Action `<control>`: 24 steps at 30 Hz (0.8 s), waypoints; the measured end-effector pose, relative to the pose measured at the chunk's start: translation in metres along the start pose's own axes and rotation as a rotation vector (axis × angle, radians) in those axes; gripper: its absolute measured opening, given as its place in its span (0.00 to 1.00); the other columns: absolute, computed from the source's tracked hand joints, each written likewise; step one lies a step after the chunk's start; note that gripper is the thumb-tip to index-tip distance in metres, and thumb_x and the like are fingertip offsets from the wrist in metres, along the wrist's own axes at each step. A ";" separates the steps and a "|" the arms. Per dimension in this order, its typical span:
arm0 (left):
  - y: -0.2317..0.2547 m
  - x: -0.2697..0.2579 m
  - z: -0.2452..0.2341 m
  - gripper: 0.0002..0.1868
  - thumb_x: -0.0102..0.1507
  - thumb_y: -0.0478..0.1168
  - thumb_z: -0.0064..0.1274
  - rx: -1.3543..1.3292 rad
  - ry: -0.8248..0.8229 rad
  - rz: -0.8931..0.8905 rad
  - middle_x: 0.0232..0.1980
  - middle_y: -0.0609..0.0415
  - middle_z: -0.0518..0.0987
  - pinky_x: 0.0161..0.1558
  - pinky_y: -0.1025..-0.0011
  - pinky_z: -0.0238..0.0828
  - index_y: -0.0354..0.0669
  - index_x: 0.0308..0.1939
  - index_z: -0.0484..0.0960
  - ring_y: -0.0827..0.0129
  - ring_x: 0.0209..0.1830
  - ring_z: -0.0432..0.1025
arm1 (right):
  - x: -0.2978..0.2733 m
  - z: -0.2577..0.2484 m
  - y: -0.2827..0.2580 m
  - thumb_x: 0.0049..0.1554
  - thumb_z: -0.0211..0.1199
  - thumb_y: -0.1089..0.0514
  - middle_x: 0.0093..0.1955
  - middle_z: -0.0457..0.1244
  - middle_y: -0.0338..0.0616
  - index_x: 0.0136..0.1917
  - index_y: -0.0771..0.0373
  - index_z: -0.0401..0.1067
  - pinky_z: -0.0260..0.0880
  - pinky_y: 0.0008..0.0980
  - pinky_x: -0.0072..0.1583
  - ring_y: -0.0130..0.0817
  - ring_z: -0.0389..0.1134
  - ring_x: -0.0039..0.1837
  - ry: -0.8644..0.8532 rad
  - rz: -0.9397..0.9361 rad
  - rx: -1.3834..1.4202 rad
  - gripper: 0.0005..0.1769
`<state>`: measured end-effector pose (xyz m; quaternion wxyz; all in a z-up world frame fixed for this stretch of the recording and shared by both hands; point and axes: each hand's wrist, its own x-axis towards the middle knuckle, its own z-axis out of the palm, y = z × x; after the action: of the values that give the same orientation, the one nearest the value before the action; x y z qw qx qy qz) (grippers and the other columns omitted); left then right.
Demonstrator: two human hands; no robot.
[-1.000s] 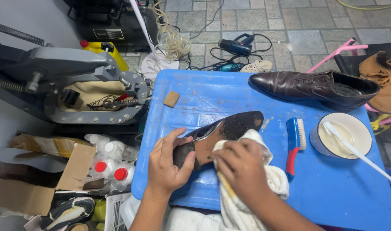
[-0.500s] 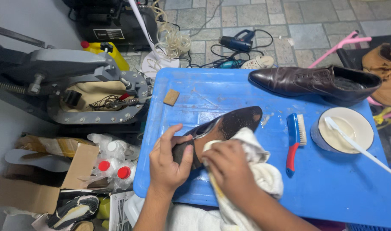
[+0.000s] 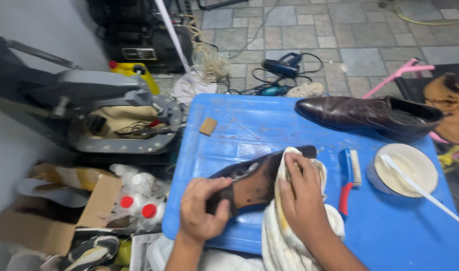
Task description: The person scrubs the sole of a brown leather shoe with a brush and cleaning solution, then wipes it with a cloth. They repeat the process on the second shoe, scrubbing and wiping both soles and uppers before placing the pair together on the tray.
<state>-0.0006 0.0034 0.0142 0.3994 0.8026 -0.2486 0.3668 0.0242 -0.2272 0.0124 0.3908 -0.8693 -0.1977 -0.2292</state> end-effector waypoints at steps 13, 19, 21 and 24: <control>0.014 -0.004 -0.004 0.15 0.62 0.31 0.59 0.078 0.049 -0.021 0.44 0.54 0.84 0.46 0.64 0.72 0.39 0.52 0.76 0.60 0.41 0.80 | 0.003 0.031 0.035 0.53 0.60 0.61 0.72 0.60 0.58 0.70 0.68 0.64 0.51 0.47 0.77 0.54 0.56 0.77 -0.127 -0.175 -0.030 0.31; 0.009 0.003 -0.005 0.15 0.62 0.34 0.61 0.097 0.019 -0.087 0.40 0.56 0.84 0.45 0.65 0.71 0.41 0.53 0.79 0.60 0.38 0.78 | -0.010 0.036 -0.008 0.53 0.61 0.54 0.72 0.59 0.57 0.70 0.65 0.64 0.51 0.50 0.74 0.54 0.56 0.76 -0.232 -0.325 -0.039 0.32; 0.009 0.006 -0.007 0.16 0.62 0.35 0.61 0.082 0.006 -0.086 0.40 0.56 0.85 0.46 0.65 0.72 0.41 0.53 0.79 0.60 0.39 0.79 | -0.001 0.026 -0.007 0.53 0.60 0.54 0.72 0.59 0.56 0.70 0.62 0.65 0.51 0.49 0.73 0.54 0.54 0.77 -0.221 -0.217 -0.097 0.32; 0.014 0.009 -0.014 0.18 0.59 0.38 0.64 0.066 -0.055 -0.073 0.43 0.54 0.85 0.47 0.63 0.72 0.41 0.52 0.78 0.58 0.42 0.79 | 0.003 0.012 0.010 0.57 0.56 0.53 0.74 0.58 0.56 0.72 0.62 0.64 0.50 0.47 0.74 0.56 0.51 0.79 -0.169 -0.057 -0.148 0.31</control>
<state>-0.0098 0.0062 0.0332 0.3788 0.8337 -0.2176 0.3378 0.0342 -0.2238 0.0015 0.3007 -0.9060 -0.2372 -0.1803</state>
